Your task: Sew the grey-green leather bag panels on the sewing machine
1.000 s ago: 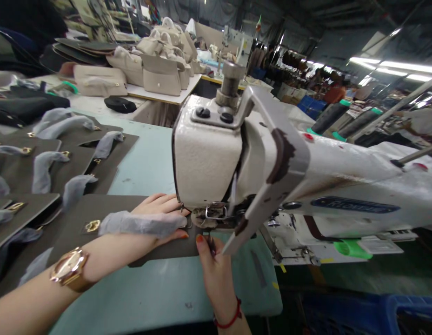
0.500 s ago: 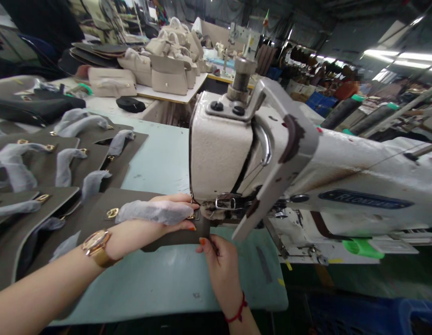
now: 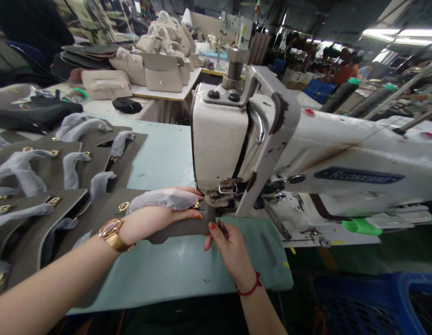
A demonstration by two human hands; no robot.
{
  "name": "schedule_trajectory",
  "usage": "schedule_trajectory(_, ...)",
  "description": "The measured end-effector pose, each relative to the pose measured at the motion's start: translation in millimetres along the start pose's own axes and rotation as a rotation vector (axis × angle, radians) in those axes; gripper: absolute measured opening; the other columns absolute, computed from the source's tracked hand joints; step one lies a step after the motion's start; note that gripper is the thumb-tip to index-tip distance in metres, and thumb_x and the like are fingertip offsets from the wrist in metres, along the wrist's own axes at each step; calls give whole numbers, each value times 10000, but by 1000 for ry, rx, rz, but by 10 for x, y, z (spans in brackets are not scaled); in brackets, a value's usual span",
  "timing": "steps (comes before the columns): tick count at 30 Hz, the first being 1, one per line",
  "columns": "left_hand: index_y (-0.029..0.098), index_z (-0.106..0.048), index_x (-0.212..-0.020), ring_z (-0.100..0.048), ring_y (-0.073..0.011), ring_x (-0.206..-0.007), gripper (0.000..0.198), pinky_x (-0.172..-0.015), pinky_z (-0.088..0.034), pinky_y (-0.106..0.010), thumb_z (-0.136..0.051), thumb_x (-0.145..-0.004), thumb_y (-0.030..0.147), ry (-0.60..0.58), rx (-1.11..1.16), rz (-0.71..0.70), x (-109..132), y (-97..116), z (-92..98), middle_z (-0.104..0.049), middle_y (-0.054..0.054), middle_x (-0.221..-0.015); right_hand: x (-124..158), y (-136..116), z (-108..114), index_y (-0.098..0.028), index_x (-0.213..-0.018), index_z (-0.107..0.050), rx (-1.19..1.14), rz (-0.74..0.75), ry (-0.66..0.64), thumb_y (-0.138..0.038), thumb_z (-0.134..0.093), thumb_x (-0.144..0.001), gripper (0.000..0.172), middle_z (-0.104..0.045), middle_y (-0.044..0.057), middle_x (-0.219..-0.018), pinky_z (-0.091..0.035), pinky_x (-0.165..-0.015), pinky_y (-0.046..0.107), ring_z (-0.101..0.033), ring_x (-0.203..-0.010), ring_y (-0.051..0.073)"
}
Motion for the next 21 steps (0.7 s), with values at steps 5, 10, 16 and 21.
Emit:
schedule_trajectory(5, 251, -636, -1139, -610, -195, -1036, 386, -946, -438, -282, -549, -860, 503, -17, -26, 39, -8, 57, 27, -651, 4, -1186, 24, -14, -8, -150, -569, -595, 14, 1, 30, -440, -440, -964, 515, -493, -27, -538, -313, -573, 218, -417, -535, 90)
schedule_trajectory(10, 230, -650, -1103, -626, -199, -1001, 320, -918, -466, -276, -545, -877, 431, -16, -23, -70, -18, 91, 22, -670, -22, -1144, 33, -3, -29, -166, -521, -545, 6, 41, 114, -409, -436, -968, 520, -548, -10, -535, -398, -662, 213, -549, -597, 109)
schedule_trajectory(16, 198, -656, -1089, -655, -207, -881, 357, -821, -515, -277, -577, -838, 439, 77, -45, -74, -31, -123, -107, -697, -51, -1052, -7, 153, -108, -190, -498, -495, -138, 6, 167, -434, -472, -935, 501, -497, -17, -461, -485, -758, 248, -609, -611, 137)
schedule_trajectory(21, 206, -675, -1041, -650, -184, -783, 300, -716, -509, -246, -533, -845, 383, 39, -86, -85, -78, -231, -211, -707, -11, -914, -22, 222, -140, -184, -546, -518, -232, -28, 179, -442, -502, -915, 450, -482, -30, -435, -501, -758, 268, -593, -563, 133)
Point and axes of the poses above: each hand's wrist, its own x-axis away from the middle knuckle, its own z-axis out of the back of the hand, y = z × x, the point moved 6 cm from there along -x, towards the middle knuckle
